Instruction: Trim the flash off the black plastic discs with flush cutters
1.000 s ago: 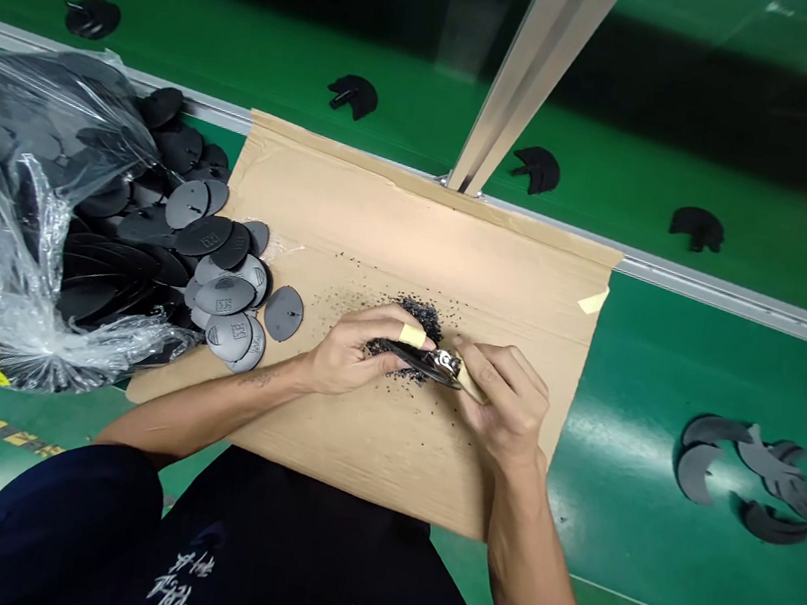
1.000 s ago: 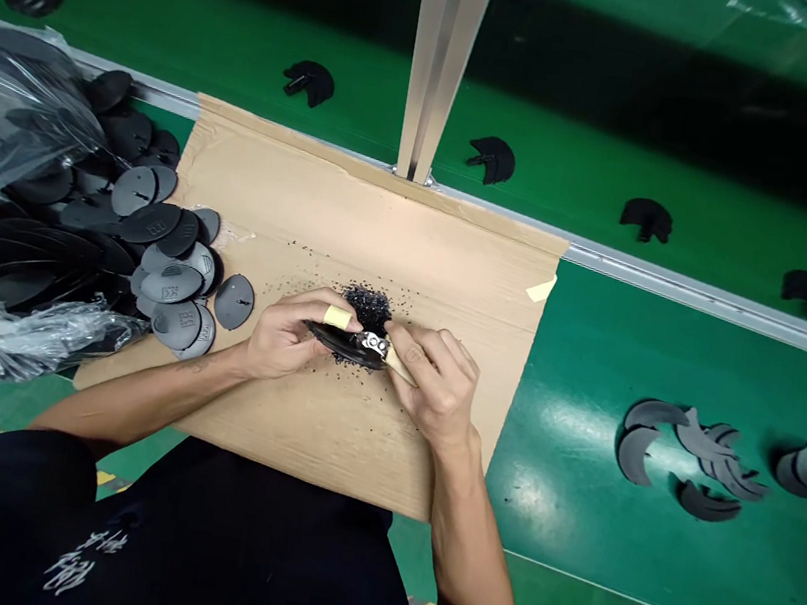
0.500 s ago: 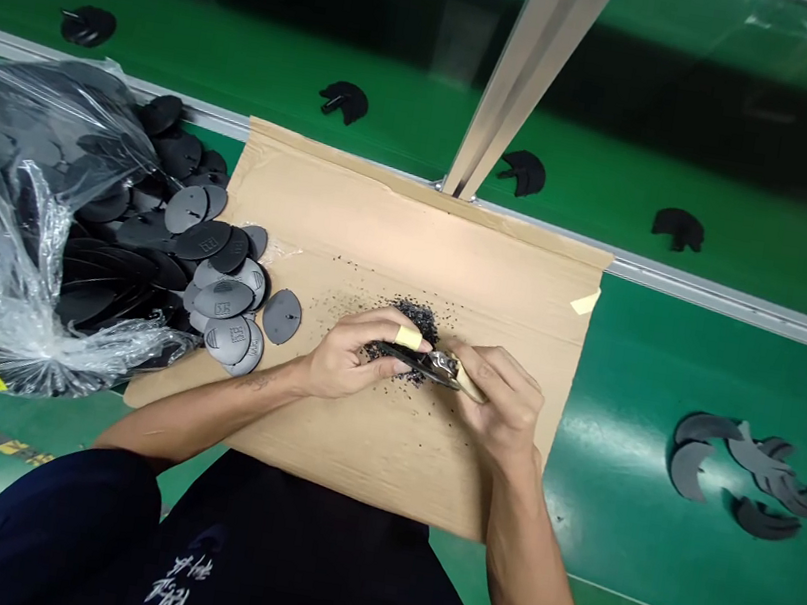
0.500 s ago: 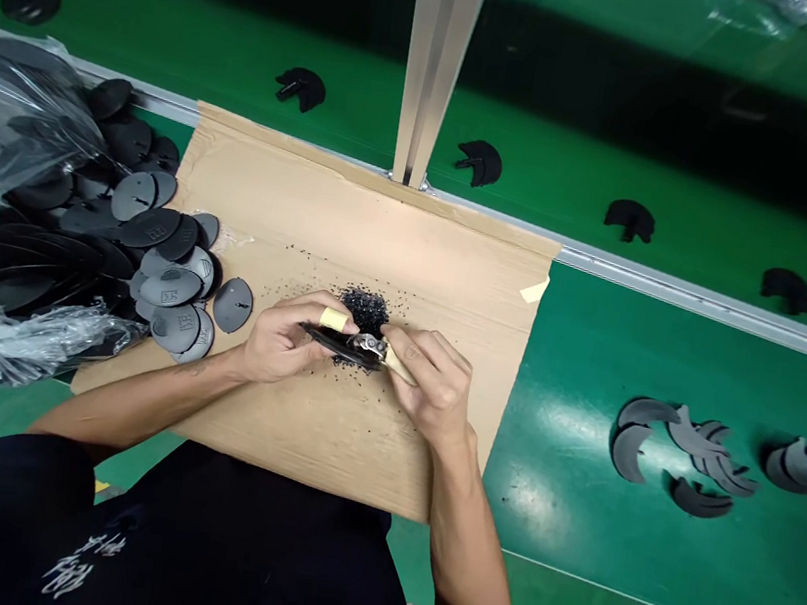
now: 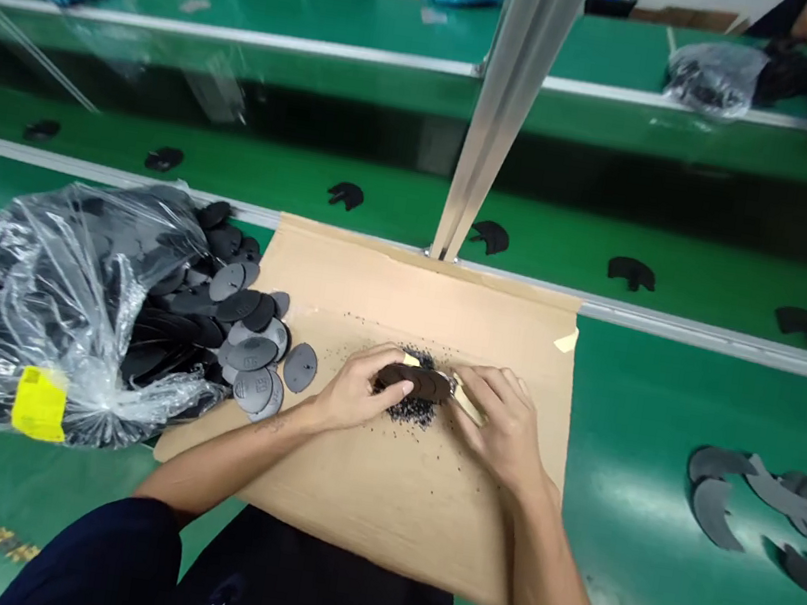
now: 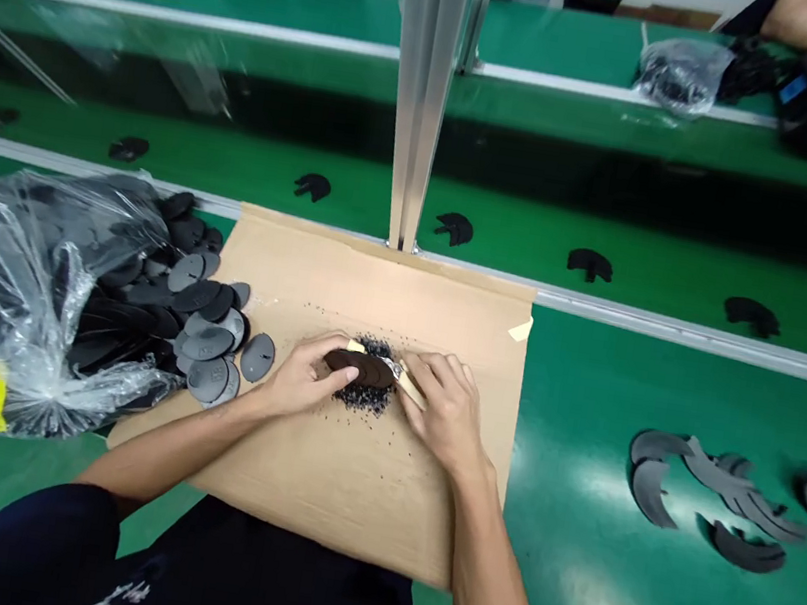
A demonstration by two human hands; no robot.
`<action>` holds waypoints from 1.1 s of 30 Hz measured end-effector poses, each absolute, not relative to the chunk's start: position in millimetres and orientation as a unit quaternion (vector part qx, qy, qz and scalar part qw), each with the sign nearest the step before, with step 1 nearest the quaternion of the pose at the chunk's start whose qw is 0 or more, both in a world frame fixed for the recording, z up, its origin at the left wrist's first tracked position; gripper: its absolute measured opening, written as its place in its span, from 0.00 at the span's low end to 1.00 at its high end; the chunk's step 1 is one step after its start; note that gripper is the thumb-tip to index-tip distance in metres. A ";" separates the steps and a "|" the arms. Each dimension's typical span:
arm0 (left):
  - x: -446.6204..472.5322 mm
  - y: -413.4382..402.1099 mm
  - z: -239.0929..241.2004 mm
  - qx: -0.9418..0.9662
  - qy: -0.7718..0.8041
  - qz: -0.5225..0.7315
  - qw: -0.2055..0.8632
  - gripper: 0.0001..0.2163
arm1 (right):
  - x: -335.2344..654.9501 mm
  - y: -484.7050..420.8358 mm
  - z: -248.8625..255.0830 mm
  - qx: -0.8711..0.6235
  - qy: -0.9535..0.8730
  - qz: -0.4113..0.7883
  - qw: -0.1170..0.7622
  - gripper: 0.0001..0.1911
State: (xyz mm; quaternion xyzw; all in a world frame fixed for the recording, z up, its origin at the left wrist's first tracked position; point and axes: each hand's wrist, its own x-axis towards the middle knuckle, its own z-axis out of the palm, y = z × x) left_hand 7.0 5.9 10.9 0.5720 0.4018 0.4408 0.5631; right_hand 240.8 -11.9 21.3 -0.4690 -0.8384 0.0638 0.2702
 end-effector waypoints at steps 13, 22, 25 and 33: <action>24.3 10.8 0.3 0.367 0.421 0.469 0.684 0.27 | 261.4 1.2 2.9 -0.558 -0.799 0.027 0.221 0.19; 17.6 15.7 -5.5 0.335 0.348 0.480 0.732 0.20 | 232.0 -5.9 15.9 -0.494 -0.777 0.152 0.359 0.18; 17.6 12.9 -4.4 0.345 0.318 0.467 0.749 0.19 | 215.2 -13.1 14.3 -0.469 -0.767 0.183 0.398 0.16; 8.2 10.5 -0.4 0.348 0.273 0.446 0.778 0.25 | 193.7 -20.0 6.3 -0.481 -0.717 0.216 0.456 0.19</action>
